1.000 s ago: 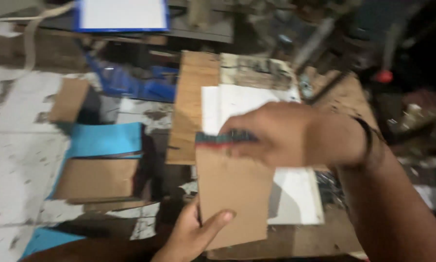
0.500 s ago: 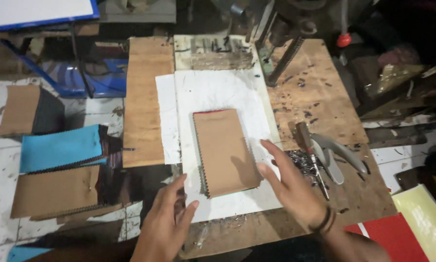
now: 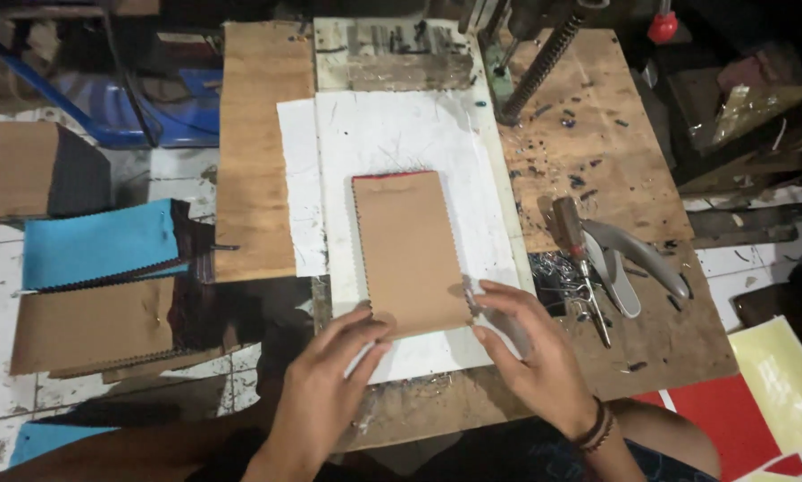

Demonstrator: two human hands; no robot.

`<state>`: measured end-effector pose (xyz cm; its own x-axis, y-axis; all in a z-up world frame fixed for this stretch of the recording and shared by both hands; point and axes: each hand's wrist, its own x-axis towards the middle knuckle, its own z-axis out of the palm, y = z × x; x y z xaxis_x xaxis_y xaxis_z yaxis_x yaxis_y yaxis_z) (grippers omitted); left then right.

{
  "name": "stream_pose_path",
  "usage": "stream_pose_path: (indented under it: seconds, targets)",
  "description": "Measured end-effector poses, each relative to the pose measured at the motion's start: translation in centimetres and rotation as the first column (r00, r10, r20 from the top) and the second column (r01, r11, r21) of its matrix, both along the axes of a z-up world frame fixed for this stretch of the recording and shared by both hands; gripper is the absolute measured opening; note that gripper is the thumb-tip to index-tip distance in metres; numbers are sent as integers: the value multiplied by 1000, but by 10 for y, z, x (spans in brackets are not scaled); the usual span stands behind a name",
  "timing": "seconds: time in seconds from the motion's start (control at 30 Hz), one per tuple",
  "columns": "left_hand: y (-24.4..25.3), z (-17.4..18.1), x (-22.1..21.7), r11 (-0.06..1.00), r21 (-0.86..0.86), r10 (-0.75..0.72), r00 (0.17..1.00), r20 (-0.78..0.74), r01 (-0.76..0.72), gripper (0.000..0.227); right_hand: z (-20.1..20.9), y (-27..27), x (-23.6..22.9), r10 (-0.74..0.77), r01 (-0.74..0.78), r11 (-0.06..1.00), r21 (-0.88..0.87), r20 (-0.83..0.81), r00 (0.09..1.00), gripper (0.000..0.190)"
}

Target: The person uses a drill press to punch holes in fabric swatches and then assembles them into a sample book while sitting on the floor.

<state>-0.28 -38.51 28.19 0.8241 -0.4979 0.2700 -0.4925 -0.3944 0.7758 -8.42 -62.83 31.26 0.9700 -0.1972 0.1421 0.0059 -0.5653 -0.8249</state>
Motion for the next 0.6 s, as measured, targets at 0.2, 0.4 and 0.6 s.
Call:
stream_pose_path:
  seconds: [0.2, 0.4, 0.6]
  targets:
    - [-9, -15, 17, 995, 87, 50, 998, -35, -47, 22, -16, -18, -1, 157, -115, 964, -239, 166, 973, 25]
    - [-15, -10, 26, 986, 118, 133, 986, -103, -121, 26, -10, -17, 2, 216, -148, 939, -311, 196, 957, 17]
    - [-16, -8, 24, 979, 149, 158, 981, -115, -140, 24, -11, -14, 11, 195, -114, 947, -300, 252, 948, 23]
